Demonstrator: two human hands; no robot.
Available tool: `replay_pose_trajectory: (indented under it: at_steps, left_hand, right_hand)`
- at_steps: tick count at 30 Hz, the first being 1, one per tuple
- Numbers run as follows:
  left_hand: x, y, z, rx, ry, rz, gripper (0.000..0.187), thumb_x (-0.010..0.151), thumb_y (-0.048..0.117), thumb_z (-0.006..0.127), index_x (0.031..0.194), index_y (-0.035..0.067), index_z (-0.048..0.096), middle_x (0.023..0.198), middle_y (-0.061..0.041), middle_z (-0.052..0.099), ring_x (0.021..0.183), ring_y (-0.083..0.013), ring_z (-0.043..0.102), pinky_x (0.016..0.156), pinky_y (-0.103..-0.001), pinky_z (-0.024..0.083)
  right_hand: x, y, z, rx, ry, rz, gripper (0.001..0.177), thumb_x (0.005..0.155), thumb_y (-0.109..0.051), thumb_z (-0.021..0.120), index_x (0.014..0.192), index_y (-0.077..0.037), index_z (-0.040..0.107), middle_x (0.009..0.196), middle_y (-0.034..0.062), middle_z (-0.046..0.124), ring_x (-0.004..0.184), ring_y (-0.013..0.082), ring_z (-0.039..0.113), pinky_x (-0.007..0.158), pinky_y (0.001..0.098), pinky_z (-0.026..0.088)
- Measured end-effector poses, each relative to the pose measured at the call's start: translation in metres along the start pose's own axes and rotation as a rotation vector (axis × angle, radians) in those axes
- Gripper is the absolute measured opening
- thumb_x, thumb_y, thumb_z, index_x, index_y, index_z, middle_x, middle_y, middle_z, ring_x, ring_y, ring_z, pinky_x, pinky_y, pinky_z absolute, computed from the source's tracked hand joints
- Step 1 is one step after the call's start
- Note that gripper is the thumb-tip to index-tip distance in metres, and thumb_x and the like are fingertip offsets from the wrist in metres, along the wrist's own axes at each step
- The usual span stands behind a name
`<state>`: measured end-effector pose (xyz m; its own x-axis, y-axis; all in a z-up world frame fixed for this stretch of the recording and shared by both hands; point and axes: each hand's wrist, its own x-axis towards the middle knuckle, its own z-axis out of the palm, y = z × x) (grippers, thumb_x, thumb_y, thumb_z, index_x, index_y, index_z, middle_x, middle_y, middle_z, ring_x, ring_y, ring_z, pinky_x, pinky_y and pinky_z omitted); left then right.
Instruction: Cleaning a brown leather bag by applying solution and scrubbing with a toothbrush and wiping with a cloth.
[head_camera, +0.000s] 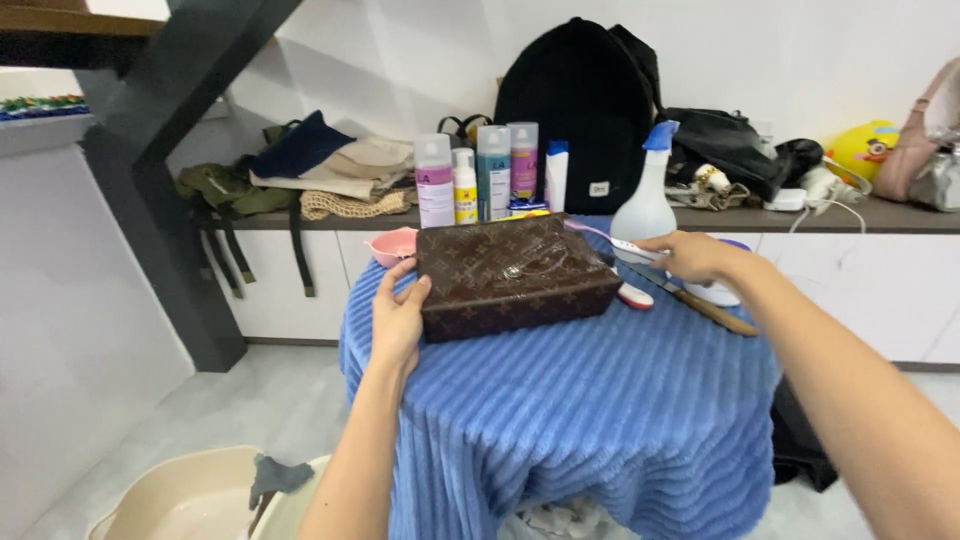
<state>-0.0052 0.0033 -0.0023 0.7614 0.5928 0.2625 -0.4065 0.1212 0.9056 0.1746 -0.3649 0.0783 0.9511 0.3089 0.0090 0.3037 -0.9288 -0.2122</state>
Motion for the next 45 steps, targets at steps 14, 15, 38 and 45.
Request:
replay_pose_trajectory:
  at_steps: [14,15,38,45]
  left_hand:
    - [0.014,-0.012,-0.001,-0.041,0.002,0.025,0.048,0.093,0.012,0.071,0.139,0.014,0.058,0.109,-0.016,0.074,0.093,-0.0244,0.074,0.077,-0.039,0.064]
    - [0.015,-0.015,-0.002,-0.038,0.001,0.026,0.048,0.093,0.012,0.071,0.139,0.014,0.058,0.11,-0.016,0.074,0.093,-0.024,0.074,0.077,-0.039,0.064]
    - [0.001,-0.004,0.002,0.017,0.002,-0.003,0.05,0.095,0.017,0.071,0.143,0.015,0.055,0.123,-0.024,0.068,0.111,-0.0285,0.069,0.09,-0.04,0.06]
    - [0.005,-0.006,0.002,0.001,-0.022,0.018,0.049,0.096,0.018,0.072,0.141,0.014,0.056,0.122,-0.023,0.069,0.111,-0.0275,0.07,0.089,-0.04,0.061]
  right_hand:
    - [-0.113,-0.052,-0.037,-0.034,0.098,-0.077,0.043,0.107,-0.026,0.046,0.148,-0.034,0.057,0.113,0.0173,0.079,0.059,0.0183,0.066,0.055,0.0349,0.059]
    - [-0.134,-0.07,-0.038,-0.028,0.009,-0.121,0.044,0.105,-0.025,0.048,0.147,-0.032,0.058,0.122,0.0184,0.076,0.085,0.0287,0.069,0.077,0.0409,0.057]
    - [-0.218,-0.124,0.004,0.253,0.168,-0.228,0.044,0.099,-0.025,0.05,0.135,-0.006,0.068,0.119,0.0267,0.074,0.113,0.0472,0.069,0.102,0.0555,0.052]
    - [-0.207,-0.116,0.045,0.043,0.388,-0.166,0.039,0.094,-0.032,0.057,0.128,-0.021,0.074,0.101,0.0189,0.079,0.098,0.0427,0.073,0.088,0.0538,0.058]
